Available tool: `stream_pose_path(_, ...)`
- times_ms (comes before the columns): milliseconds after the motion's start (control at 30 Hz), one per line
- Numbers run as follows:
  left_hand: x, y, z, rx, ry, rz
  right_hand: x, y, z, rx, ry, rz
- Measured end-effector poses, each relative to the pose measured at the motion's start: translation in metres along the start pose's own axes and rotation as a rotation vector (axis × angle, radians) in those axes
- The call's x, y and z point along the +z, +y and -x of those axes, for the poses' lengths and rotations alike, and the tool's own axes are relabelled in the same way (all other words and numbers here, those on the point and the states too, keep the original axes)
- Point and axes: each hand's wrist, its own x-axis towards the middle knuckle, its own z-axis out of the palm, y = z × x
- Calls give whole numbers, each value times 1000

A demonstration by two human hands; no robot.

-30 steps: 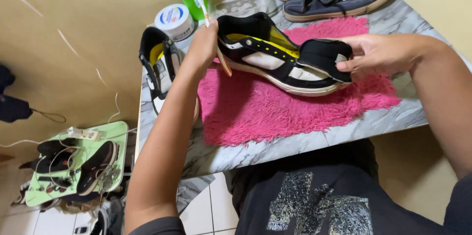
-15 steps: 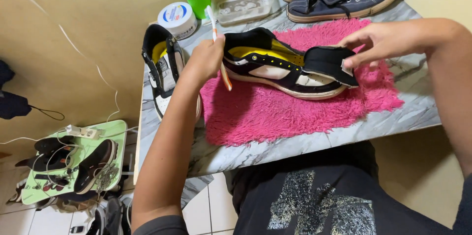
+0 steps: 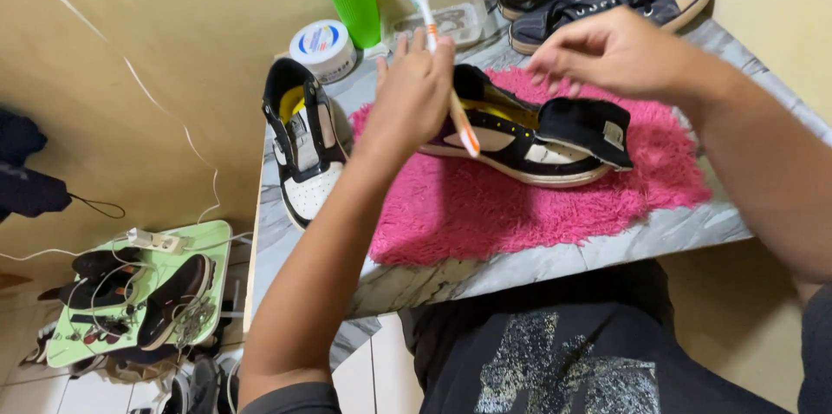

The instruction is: Cleaning the upper and midsole of a sneaker using a toothbrush and cleaning solution.

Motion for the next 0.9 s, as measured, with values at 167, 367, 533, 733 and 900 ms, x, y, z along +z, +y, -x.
stream_pose_path(167, 26, 18, -17, 52, 155, 38, 23, -40, 2, 84, -108, -133)
stream_pose_path(367, 55, -3, -43, 128, 210, -25, 28, -15, -18, -74, -183, -279)
stream_pose_path(533, 40, 7, -22, 99, 184, 106, 33, -4, -21, 42, -238, -351)
stream_pose_path(733, 37, -29, 8, 342, 258, -148, 34, 18, -27, 16, -186, -533)
stream_pose_path(900, 27, -53, 31, 714, 436, -307, 8, 28, -58, 10, 59, 36)
